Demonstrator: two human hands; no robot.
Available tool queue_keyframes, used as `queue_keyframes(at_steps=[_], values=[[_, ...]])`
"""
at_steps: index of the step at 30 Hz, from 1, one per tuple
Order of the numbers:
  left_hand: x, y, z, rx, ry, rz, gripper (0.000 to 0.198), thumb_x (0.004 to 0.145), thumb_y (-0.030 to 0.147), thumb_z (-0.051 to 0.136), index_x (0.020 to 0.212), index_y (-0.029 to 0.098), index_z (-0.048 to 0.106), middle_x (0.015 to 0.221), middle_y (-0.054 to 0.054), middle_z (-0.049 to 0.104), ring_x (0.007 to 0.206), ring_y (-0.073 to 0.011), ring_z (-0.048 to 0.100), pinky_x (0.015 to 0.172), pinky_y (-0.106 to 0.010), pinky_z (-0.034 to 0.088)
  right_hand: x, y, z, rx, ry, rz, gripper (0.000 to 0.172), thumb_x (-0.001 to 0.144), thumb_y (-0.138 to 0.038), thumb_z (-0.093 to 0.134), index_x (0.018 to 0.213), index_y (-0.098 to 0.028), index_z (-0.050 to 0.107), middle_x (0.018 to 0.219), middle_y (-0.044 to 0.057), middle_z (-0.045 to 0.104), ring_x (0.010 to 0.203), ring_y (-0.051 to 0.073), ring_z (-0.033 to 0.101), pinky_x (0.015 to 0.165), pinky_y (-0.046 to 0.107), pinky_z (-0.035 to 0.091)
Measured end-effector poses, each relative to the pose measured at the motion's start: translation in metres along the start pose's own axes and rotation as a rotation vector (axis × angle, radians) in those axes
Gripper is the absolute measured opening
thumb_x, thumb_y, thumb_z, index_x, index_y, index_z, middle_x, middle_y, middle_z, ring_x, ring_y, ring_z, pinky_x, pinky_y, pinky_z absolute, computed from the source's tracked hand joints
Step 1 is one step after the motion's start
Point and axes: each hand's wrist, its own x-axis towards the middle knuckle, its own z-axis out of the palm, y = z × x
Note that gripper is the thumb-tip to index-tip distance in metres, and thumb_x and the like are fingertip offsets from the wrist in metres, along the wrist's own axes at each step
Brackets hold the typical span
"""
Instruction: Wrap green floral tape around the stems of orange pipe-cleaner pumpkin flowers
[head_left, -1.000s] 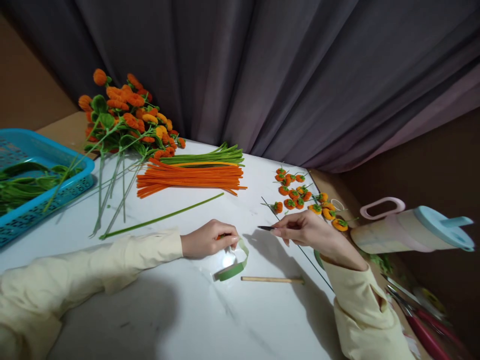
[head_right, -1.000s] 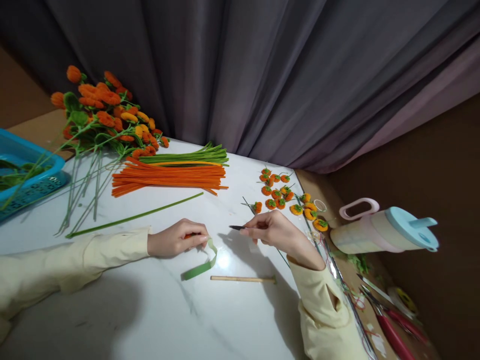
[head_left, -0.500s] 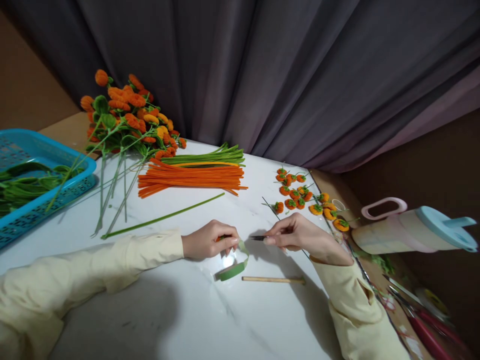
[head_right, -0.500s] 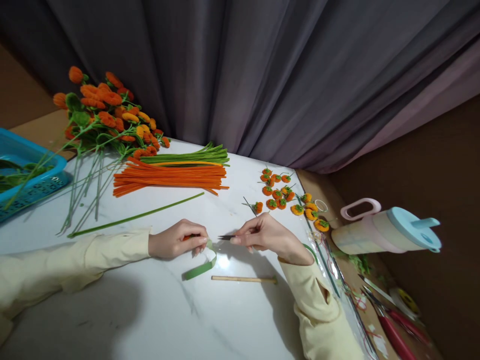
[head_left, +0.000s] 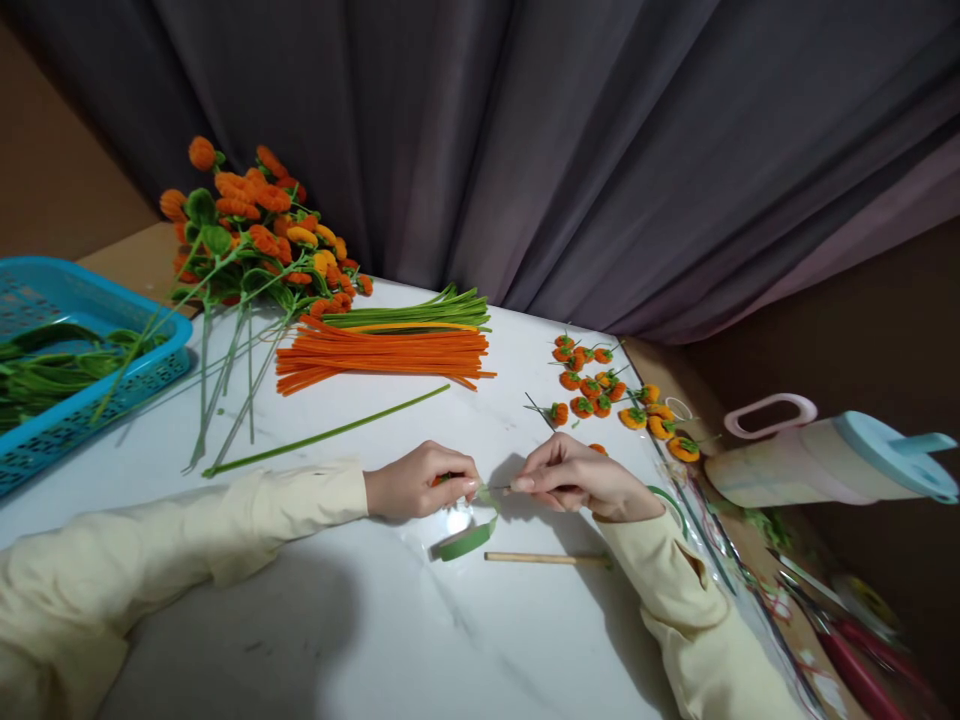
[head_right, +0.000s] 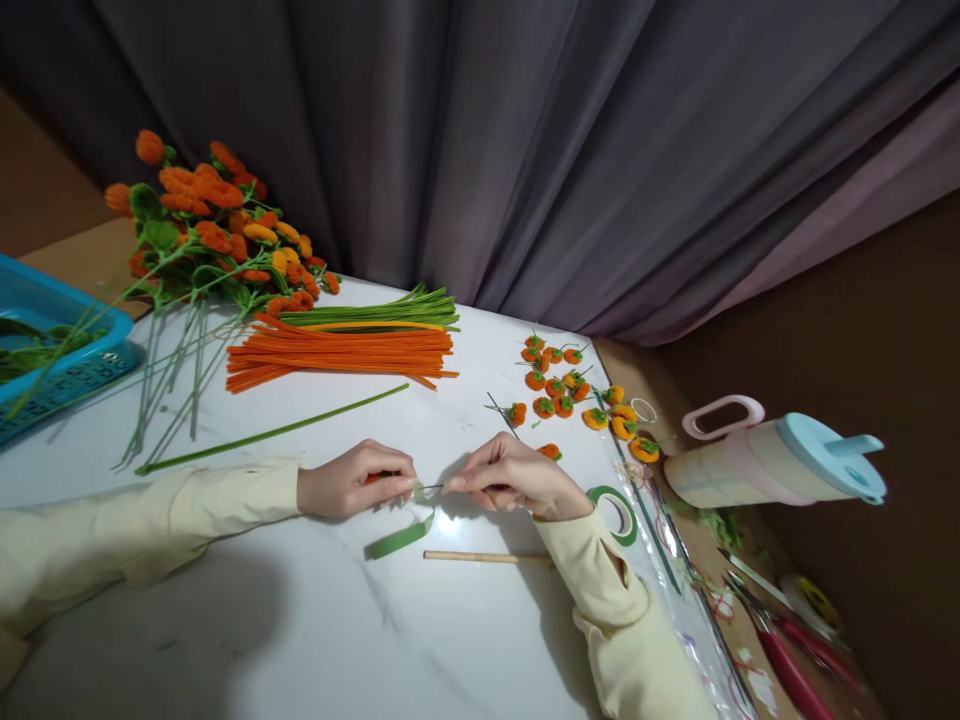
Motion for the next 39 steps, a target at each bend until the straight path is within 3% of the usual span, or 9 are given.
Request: queue_keyframes(at_steps=[22, 39], values=[[0.0006, 0.0026, -0.0006, -0.005, 0.002, -0.026, 0.025, 0.089, 0.021, 0.045, 0.068, 0.013, 0.056, 0.056, 0.002, 0.052, 0.050, -0.0081, 0.046, 0.051, -0.018, 0.037, 0.0041, -0.0025, 0.0099, 0.060, -0.034, 0.018, 0.027, 0.067, -0.027, 0.074, 0.051, -0.011, 0.060, 0.035, -0.007, 0.041, 0.030, -0.001, 0.019, 0.031, 0.017, 0.006], [0.0008, 0.0018, 0.0004, 0.021, 0.017, -0.024, 0.029, 0.091, 0.025, 0.044, 0.068, 0.013, 0.057, 0.055, 0.002, 0.051, 0.050, -0.0085, 0.046, 0.050, -0.019, 0.038, 0.0077, 0.0025, 0.0090, 0.088, -0.032, 0.035, 0.024, 0.067, -0.028, 0.075, 0.055, -0.011, 0.063, 0.038, -0.007, 0.041, 0.031, 0.000, 0.019, 0.031, 0.018, 0.005]])
